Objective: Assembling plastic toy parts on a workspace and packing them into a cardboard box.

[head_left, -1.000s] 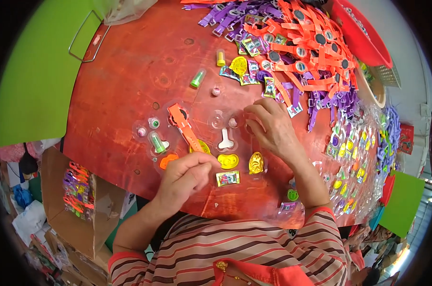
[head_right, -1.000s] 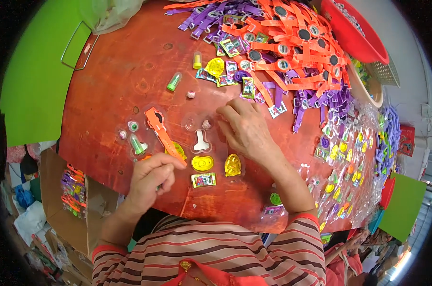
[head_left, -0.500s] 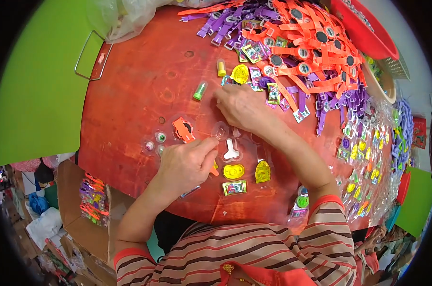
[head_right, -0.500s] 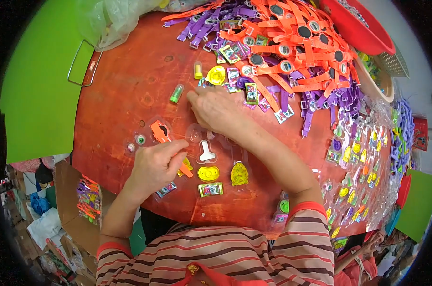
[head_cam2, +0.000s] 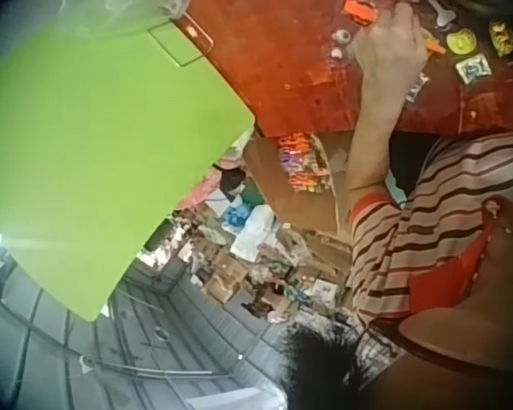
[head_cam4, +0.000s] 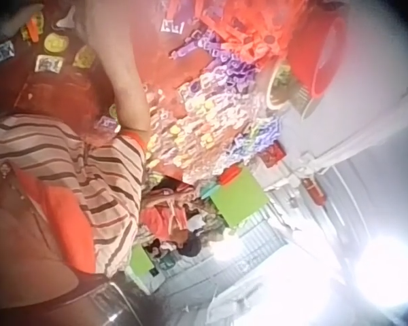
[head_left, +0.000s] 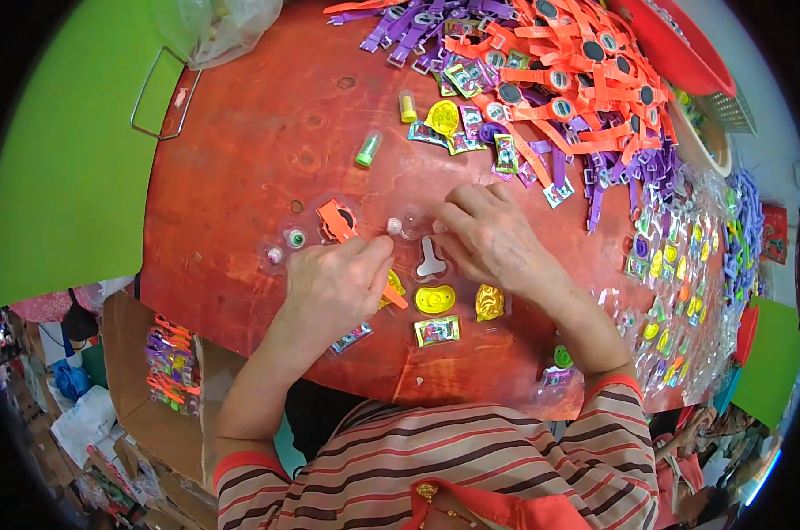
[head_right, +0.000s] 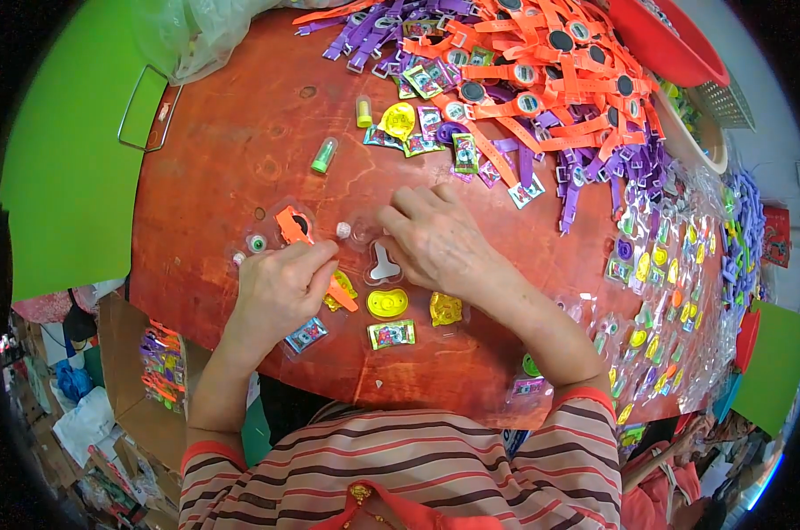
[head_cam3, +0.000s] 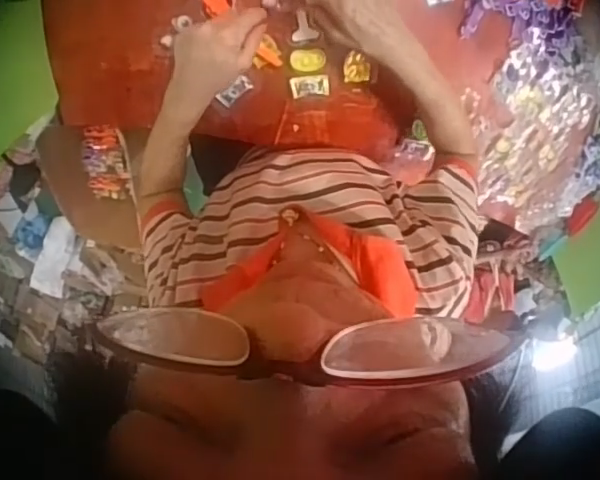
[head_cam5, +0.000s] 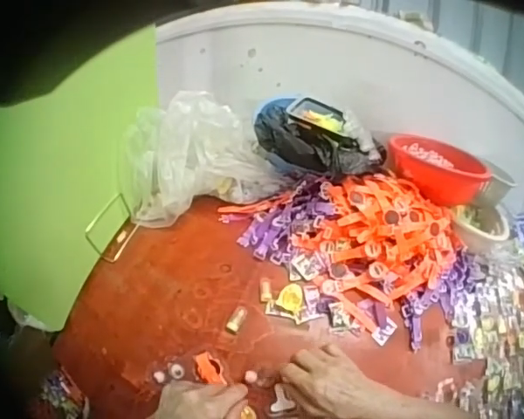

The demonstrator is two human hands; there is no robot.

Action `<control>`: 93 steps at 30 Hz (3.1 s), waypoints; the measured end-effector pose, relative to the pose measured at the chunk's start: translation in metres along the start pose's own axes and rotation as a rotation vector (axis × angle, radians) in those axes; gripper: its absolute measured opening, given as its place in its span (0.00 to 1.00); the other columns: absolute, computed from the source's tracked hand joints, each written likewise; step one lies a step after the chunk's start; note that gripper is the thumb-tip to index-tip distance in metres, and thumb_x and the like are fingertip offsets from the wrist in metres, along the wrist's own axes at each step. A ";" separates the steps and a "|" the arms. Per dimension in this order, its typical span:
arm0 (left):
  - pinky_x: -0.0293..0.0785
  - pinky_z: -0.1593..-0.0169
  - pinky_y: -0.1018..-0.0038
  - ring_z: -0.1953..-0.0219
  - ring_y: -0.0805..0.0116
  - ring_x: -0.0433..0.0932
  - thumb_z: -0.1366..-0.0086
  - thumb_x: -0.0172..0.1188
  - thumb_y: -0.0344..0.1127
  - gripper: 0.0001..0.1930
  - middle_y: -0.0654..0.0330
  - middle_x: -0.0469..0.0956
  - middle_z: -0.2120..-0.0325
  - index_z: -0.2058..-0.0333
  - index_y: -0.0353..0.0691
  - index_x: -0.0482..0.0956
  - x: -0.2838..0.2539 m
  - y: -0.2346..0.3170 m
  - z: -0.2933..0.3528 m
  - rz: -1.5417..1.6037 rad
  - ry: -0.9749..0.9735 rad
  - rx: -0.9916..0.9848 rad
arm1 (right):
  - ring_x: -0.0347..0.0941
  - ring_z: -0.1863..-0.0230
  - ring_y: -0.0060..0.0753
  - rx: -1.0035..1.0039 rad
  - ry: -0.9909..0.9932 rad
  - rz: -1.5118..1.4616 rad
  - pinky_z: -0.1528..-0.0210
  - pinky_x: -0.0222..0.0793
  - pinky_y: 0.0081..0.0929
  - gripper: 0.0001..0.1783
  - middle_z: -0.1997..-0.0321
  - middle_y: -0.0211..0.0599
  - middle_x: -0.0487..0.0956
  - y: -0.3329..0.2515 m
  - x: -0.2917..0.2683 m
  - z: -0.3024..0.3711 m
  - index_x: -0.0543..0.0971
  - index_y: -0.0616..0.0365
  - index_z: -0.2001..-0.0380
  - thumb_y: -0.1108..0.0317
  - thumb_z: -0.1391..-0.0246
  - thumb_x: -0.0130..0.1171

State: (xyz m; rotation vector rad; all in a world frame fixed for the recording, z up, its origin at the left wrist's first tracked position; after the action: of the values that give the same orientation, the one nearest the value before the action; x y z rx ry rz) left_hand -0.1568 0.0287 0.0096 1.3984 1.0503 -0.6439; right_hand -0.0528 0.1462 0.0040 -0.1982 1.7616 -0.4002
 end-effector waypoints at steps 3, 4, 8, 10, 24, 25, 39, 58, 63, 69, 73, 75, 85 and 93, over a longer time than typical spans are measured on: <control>0.72 0.76 0.66 0.79 0.57 0.78 0.42 0.61 0.34 0.06 0.56 0.79 0.78 0.66 0.42 0.80 0.003 0.001 0.000 -0.078 -0.005 0.011 | 0.70 0.62 0.38 0.027 0.004 0.018 0.57 0.61 0.35 0.15 0.66 0.35 0.71 0.000 0.001 0.007 0.75 0.53 0.59 0.67 0.51 0.63; 0.72 0.76 0.66 0.79 0.57 0.78 0.42 0.61 0.34 0.06 0.56 0.79 0.78 0.66 0.42 0.80 0.002 -0.001 -0.001 -0.080 -0.006 0.012 | 0.70 0.62 0.38 0.041 -0.011 0.013 0.57 0.61 0.35 0.15 0.66 0.35 0.71 0.000 0.002 0.008 0.75 0.53 0.59 0.67 0.51 0.62; 0.73 0.79 0.66 0.81 0.58 0.78 0.41 0.60 0.36 0.07 0.58 0.77 0.80 0.66 0.42 0.81 -0.016 -0.016 -0.005 -0.066 0.154 -0.031 | 0.70 0.62 0.37 0.025 0.038 0.045 0.57 0.61 0.35 0.13 0.66 0.35 0.71 -0.010 0.006 -0.011 0.76 0.54 0.62 0.67 0.52 0.63; 0.73 0.78 0.65 0.81 0.57 0.78 0.41 0.60 0.37 0.07 0.58 0.77 0.81 0.66 0.43 0.80 -0.019 -0.022 -0.005 -0.110 0.116 -0.093 | 0.71 0.62 0.37 -0.042 0.133 0.028 0.57 0.61 0.35 0.10 0.66 0.35 0.72 -0.017 0.004 -0.027 0.77 0.54 0.65 0.66 0.51 0.62; 0.70 0.76 0.67 0.80 0.60 0.75 0.42 0.61 0.35 0.08 0.59 0.75 0.82 0.65 0.42 0.80 -0.014 -0.031 0.010 -0.128 0.080 -0.096 | 0.72 0.62 0.38 -0.081 0.001 0.141 0.53 0.62 0.38 0.07 0.70 0.35 0.74 -0.019 0.038 -0.061 0.75 0.54 0.72 0.67 0.54 0.62; 0.69 0.76 0.68 0.80 0.61 0.75 0.42 0.62 0.35 0.08 0.59 0.75 0.82 0.65 0.42 0.80 -0.016 -0.030 0.011 -0.108 0.101 -0.084 | 0.71 0.62 0.39 -0.068 0.069 0.125 0.53 0.62 0.39 0.08 0.70 0.35 0.73 -0.017 0.027 -0.060 0.74 0.54 0.71 0.67 0.55 0.62; 0.68 0.75 0.69 0.81 0.64 0.75 0.43 0.62 0.35 0.10 0.62 0.75 0.82 0.62 0.43 0.81 0.010 0.008 -0.003 -0.134 0.011 0.120 | 0.70 0.59 0.39 0.089 0.077 0.072 0.51 0.59 0.42 0.14 0.67 0.36 0.72 0.003 -0.009 0.000 0.75 0.53 0.65 0.60 0.53 0.65; 0.68 0.72 0.67 0.82 0.66 0.78 0.48 0.59 0.33 0.20 0.60 0.77 0.81 0.54 0.42 0.79 0.052 0.027 -0.007 -0.292 -0.138 0.211 | 0.69 0.64 0.37 0.088 0.119 0.126 0.54 0.59 0.38 0.09 0.71 0.34 0.70 0.009 0.011 0.012 0.76 0.54 0.70 0.65 0.55 0.63; 0.68 0.72 0.68 0.83 0.66 0.77 0.48 0.58 0.33 0.18 0.60 0.76 0.82 0.56 0.42 0.80 0.050 0.028 -0.008 -0.300 -0.119 0.213 | 0.69 0.64 0.37 0.088 0.134 0.098 0.54 0.59 0.39 0.07 0.71 0.34 0.70 0.010 0.010 0.010 0.76 0.54 0.71 0.66 0.53 0.62; 0.67 0.73 0.68 0.83 0.66 0.77 0.48 0.58 0.33 0.17 0.61 0.76 0.83 0.58 0.40 0.80 0.052 0.029 -0.006 -0.307 -0.116 0.218 | 0.69 0.62 0.37 0.034 0.052 0.065 0.52 0.60 0.36 0.10 0.66 0.34 0.72 0.006 0.007 0.015 0.76 0.53 0.66 0.70 0.55 0.62; 0.67 0.73 0.68 0.83 0.66 0.77 0.48 0.58 0.33 0.16 0.61 0.76 0.83 0.59 0.40 0.80 0.052 0.031 -0.006 -0.303 -0.104 0.229 | 0.69 0.58 0.37 -0.045 0.017 0.059 0.53 0.61 0.34 0.13 0.61 0.33 0.73 -0.001 0.008 0.020 0.76 0.54 0.64 0.70 0.57 0.62; 0.68 0.73 0.68 0.83 0.66 0.77 0.49 0.59 0.32 0.16 0.61 0.77 0.82 0.59 0.39 0.80 0.052 0.030 -0.005 -0.297 -0.112 0.219 | 0.69 0.57 0.36 -0.082 -0.008 0.089 0.53 0.62 0.34 0.15 0.60 0.33 0.73 -0.005 0.012 0.023 0.76 0.54 0.63 0.70 0.59 0.61; 0.66 0.73 0.68 0.83 0.68 0.75 0.49 0.60 0.33 0.20 0.63 0.74 0.83 0.55 0.43 0.80 0.055 0.027 -0.004 -0.332 -0.110 0.207 | 0.70 0.56 0.35 -0.115 0.039 0.216 0.54 0.63 0.33 0.18 0.59 0.33 0.73 -0.007 0.018 0.033 0.76 0.56 0.62 0.68 0.60 0.61; 0.68 0.73 0.68 0.83 0.66 0.78 0.48 0.58 0.32 0.18 0.60 0.77 0.82 0.56 0.37 0.79 0.048 0.030 -0.007 -0.295 -0.104 0.220 | 0.71 0.57 0.36 -0.062 0.084 0.183 0.54 0.63 0.33 0.17 0.61 0.34 0.74 -0.012 0.006 0.033 0.77 0.57 0.60 0.70 0.58 0.61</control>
State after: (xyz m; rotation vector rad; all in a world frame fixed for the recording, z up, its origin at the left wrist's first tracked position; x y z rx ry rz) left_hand -0.1114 0.0496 -0.0171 1.3911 1.1386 -1.0633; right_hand -0.0228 0.1279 -0.0031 -0.0635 1.8589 -0.2240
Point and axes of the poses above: each hand's wrist, its own z-axis away from the middle knuckle, its own x-axis out of the palm, y = z × x, the point moved 7 cm from there along -z, towards the middle knuckle
